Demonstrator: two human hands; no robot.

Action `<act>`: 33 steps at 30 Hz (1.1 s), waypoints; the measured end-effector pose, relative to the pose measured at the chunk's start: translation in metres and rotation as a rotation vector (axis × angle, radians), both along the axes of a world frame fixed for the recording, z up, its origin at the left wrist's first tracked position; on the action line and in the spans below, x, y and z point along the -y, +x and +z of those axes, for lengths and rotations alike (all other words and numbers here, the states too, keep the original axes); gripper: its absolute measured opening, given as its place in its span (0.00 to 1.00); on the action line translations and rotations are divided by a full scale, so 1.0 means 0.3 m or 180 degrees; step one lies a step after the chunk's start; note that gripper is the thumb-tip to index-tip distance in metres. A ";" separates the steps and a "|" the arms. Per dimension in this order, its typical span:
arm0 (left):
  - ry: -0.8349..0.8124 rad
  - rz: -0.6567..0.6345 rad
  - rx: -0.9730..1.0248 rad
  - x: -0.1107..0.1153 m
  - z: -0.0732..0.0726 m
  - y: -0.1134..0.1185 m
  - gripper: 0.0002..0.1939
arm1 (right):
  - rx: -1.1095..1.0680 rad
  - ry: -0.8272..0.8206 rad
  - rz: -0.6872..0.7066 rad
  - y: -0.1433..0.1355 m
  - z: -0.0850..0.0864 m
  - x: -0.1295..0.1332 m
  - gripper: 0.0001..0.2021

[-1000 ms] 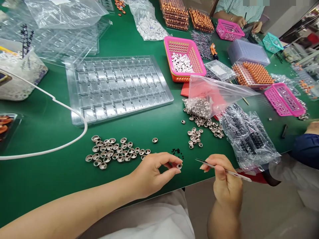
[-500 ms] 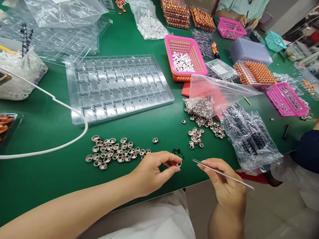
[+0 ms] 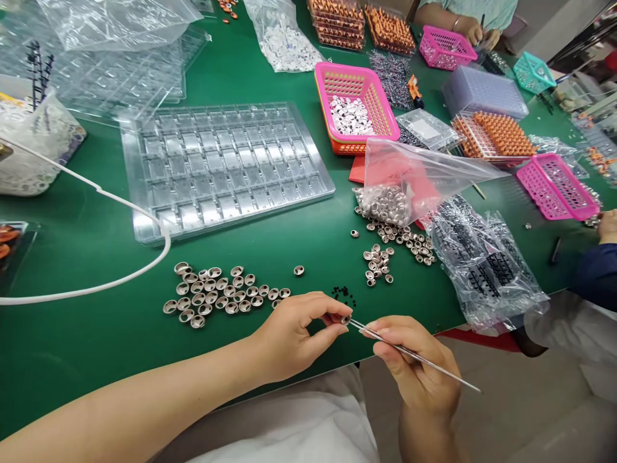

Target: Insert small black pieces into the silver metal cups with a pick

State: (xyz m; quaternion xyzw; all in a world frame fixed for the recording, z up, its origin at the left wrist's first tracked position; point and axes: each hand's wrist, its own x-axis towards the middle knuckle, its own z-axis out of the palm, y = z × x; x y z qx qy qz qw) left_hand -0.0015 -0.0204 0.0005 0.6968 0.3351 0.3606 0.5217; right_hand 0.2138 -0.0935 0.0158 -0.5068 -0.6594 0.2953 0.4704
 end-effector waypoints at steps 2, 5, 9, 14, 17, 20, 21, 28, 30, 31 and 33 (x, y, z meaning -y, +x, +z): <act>0.0026 -0.0004 0.0007 0.000 0.000 -0.001 0.08 | 0.0019 -0.0019 -0.0043 -0.004 0.001 -0.001 0.13; 0.0064 0.0007 0.0015 -0.001 -0.002 -0.002 0.08 | 0.0060 -0.0001 -0.0045 -0.006 0.002 -0.004 0.13; 0.0108 0.0018 0.0035 -0.002 -0.003 -0.001 0.08 | 0.0086 -0.0009 -0.0013 -0.006 0.001 -0.006 0.13; 0.0083 0.0003 0.0041 -0.002 0.002 -0.002 0.08 | 0.0058 -0.0007 -0.0085 -0.011 0.001 -0.005 0.12; 0.0059 -0.0008 0.0013 -0.002 0.006 -0.003 0.08 | 0.0076 -0.0015 -0.0108 -0.014 0.001 -0.004 0.10; 0.0059 0.0003 0.0024 -0.001 0.006 -0.002 0.08 | 0.0098 -0.0034 -0.0138 -0.016 0.002 -0.003 0.09; 0.0073 0.0014 0.0039 -0.001 0.005 -0.001 0.08 | 0.0111 -0.0030 -0.0150 -0.016 0.002 -0.003 0.10; -0.0008 0.0015 0.0072 0.000 0.010 0.000 0.08 | 0.0181 0.0163 -0.0151 -0.020 -0.007 0.003 0.11; -0.0107 0.0009 0.0072 -0.001 0.013 0.000 0.08 | 0.0198 0.0205 -0.0131 -0.019 -0.012 0.006 0.12; -0.0155 0.0011 0.0071 -0.001 0.014 0.000 0.08 | 0.0215 0.0232 -0.0111 -0.018 -0.015 0.007 0.12; -0.0237 0.0032 0.0071 -0.003 0.015 -0.001 0.08 | 0.0257 0.0294 -0.0075 -0.015 -0.021 0.010 0.14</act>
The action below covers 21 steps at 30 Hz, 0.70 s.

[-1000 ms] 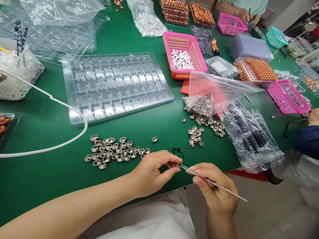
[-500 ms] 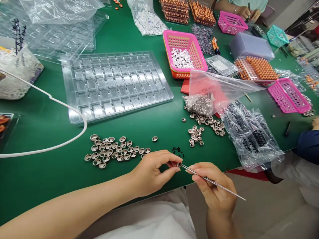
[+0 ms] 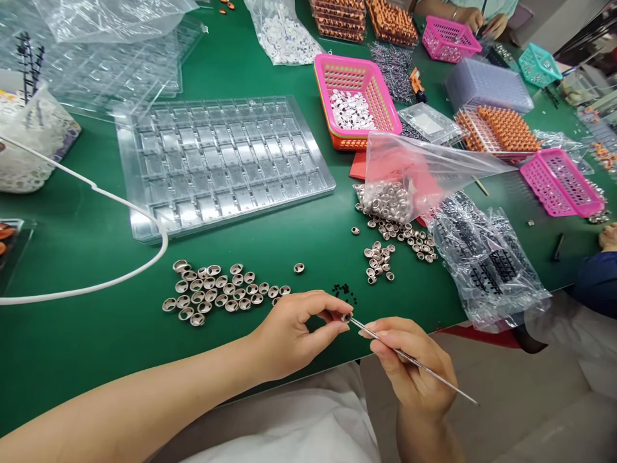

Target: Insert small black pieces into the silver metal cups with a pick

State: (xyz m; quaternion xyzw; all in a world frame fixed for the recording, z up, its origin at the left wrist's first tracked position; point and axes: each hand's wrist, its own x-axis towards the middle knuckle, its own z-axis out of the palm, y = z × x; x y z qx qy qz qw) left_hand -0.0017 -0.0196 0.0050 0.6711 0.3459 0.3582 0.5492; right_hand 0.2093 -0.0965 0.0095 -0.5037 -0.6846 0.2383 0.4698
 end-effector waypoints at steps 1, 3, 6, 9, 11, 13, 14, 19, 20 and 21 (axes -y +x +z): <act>-0.0038 0.0007 -0.0005 -0.001 0.001 0.000 0.08 | 0.0019 0.0047 0.0008 0.001 -0.002 0.001 0.15; -0.0101 0.0016 -0.0020 -0.002 0.002 0.000 0.08 | 0.0055 0.0178 0.0029 0.001 -0.005 0.002 0.17; -0.0133 0.0018 -0.0042 -0.002 0.003 -0.001 0.07 | 0.0101 0.0328 0.0057 -0.001 -0.004 0.002 0.19; -0.0138 0.0022 -0.0030 0.000 0.002 -0.002 0.07 | 0.0133 0.0326 -0.0012 -0.003 -0.001 0.000 0.18; -0.0159 0.0029 -0.0021 0.000 0.002 -0.002 0.07 | 0.0165 0.0347 -0.0018 -0.003 0.000 -0.002 0.17; -0.0173 0.0042 -0.0021 0.000 0.002 -0.002 0.07 | 0.0189 0.0399 0.0006 -0.004 0.000 -0.003 0.17; -0.0176 0.0046 -0.0023 -0.001 0.003 -0.001 0.07 | 0.0195 0.0424 0.0007 -0.005 0.000 -0.004 0.17; -0.0158 0.0057 -0.0036 -0.003 0.009 0.000 0.07 | 0.0235 0.0451 -0.0088 -0.011 -0.001 -0.001 0.16; -0.0163 0.0052 -0.0038 -0.003 0.009 0.001 0.07 | 0.0243 0.0461 -0.0085 -0.012 -0.001 0.000 0.16; -0.0173 0.0048 -0.0039 -0.004 0.009 0.001 0.07 | 0.0246 0.0478 -0.0074 -0.012 -0.002 0.000 0.16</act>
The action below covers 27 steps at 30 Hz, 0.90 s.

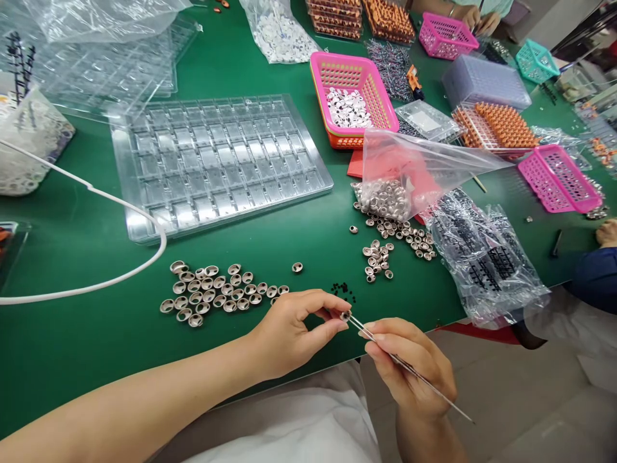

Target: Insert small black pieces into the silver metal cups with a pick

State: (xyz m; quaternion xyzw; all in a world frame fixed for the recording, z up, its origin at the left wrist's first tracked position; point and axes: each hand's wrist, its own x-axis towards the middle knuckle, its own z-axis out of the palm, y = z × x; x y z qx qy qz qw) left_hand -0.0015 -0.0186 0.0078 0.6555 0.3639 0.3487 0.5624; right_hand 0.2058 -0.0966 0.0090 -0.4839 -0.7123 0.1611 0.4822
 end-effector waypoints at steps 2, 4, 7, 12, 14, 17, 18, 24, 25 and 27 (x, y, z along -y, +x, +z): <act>-0.0023 -0.0014 0.0000 0.000 -0.001 0.000 0.07 | 0.0004 0.0042 0.0045 0.002 -0.002 0.002 0.17; -0.0039 -0.0014 -0.0010 0.000 -0.002 0.001 0.07 | 0.0020 0.0094 0.0072 0.004 -0.003 0.003 0.18; -0.0052 -0.0007 -0.0020 0.001 -0.001 0.001 0.07 | 0.0070 0.0118 0.0023 0.003 -0.004 0.004 0.19; -0.0061 -0.0022 -0.0027 0.001 0.000 0.000 0.07 | 0.0059 0.0111 -0.0007 0.002 -0.005 0.003 0.17; -0.0068 -0.0032 -0.0016 0.000 -0.001 -0.001 0.07 | 0.0039 0.0143 0.0051 0.004 -0.007 0.003 0.18; -0.0076 -0.0046 -0.0007 0.000 -0.004 -0.001 0.08 | -0.0009 0.0153 0.0073 0.005 -0.007 0.003 0.19; -0.0078 -0.0050 -0.0011 0.000 -0.004 -0.001 0.08 | -0.0020 0.0143 0.0060 0.005 -0.006 0.003 0.19; -0.0084 -0.0053 -0.0054 0.002 -0.001 -0.005 0.08 | 0.0020 0.0068 0.0016 -0.003 0.004 0.000 0.19; -0.0076 -0.0062 -0.0034 0.001 -0.001 -0.005 0.08 | 0.0025 0.0070 0.0020 -0.004 0.005 -0.001 0.19; -0.0055 -0.0066 0.0005 0.000 -0.002 -0.005 0.08 | 0.0027 0.0056 0.0033 -0.004 0.007 -0.003 0.19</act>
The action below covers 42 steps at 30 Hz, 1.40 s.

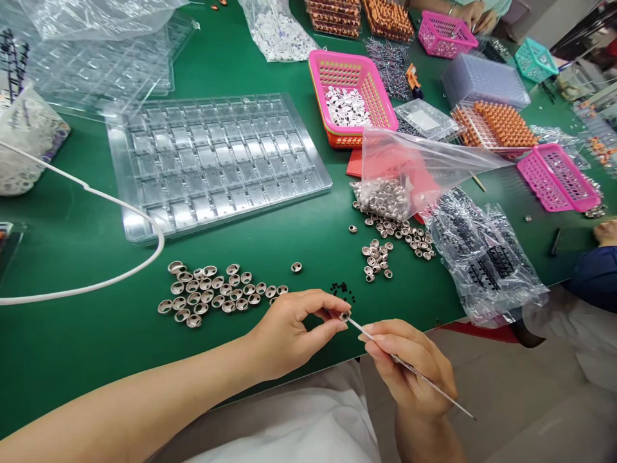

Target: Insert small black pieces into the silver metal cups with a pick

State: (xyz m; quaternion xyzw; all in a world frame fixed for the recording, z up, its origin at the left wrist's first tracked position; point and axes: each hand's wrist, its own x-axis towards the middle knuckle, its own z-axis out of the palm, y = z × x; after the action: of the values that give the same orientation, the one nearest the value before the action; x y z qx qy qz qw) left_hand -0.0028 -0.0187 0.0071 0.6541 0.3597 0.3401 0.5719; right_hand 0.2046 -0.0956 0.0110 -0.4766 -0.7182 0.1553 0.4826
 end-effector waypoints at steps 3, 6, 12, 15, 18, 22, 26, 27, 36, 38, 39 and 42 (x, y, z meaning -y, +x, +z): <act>0.0022 0.0015 -0.0004 -0.002 -0.002 0.002 0.08 | 0.0011 -0.0020 -0.0006 0.000 0.000 -0.002 0.17; 0.0030 0.0019 -0.0019 -0.002 -0.003 0.001 0.08 | 0.0029 -0.0012 -0.0027 0.001 -0.003 -0.001 0.17; 0.0015 0.0037 -0.0038 0.000 0.003 -0.001 0.08 | 0.0027 0.0121 0.0050 0.007 -0.015 0.006 0.18; -0.0002 0.0036 -0.0039 0.000 0.005 0.000 0.07 | 0.0017 0.0123 0.0082 0.009 -0.018 0.008 0.19; -0.0016 0.0019 -0.0032 -0.001 0.006 0.001 0.07 | -0.0012 0.0126 0.0068 0.008 -0.019 0.009 0.20; -0.0018 0.0020 -0.0025 0.000 0.006 0.004 0.07 | -0.0020 0.0168 0.0104 0.006 -0.018 0.007 0.21; -0.0028 0.0027 -0.0023 0.001 0.003 0.005 0.07 | -0.0026 0.0130 0.0096 0.006 -0.016 0.004 0.22; -0.0030 0.0023 -0.0022 0.001 0.002 0.005 0.08 | -0.0029 0.0136 0.0104 0.006 -0.017 0.004 0.22; -0.0088 0.0001 -0.0053 0.000 0.004 0.000 0.07 | 0.0005 0.0091 0.0078 0.011 -0.017 0.003 0.21; -0.0080 0.0006 -0.0050 -0.001 0.005 0.000 0.07 | 0.0009 0.0094 0.0089 0.011 -0.018 0.002 0.20; -0.0080 0.0006 -0.0053 -0.001 0.005 0.001 0.07 | 0.0008 0.0087 0.0071 0.011 -0.019 0.002 0.19; -0.0092 0.0008 -0.0069 -0.001 0.004 0.002 0.07 | 0.0009 0.0095 0.0015 0.009 -0.022 0.003 0.18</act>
State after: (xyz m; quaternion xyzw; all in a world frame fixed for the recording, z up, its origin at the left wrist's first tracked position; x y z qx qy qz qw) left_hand -0.0023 -0.0184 0.0083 0.6489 0.3716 0.3285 0.5770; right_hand 0.2073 -0.0967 0.0043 -0.4680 -0.7222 0.1450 0.4883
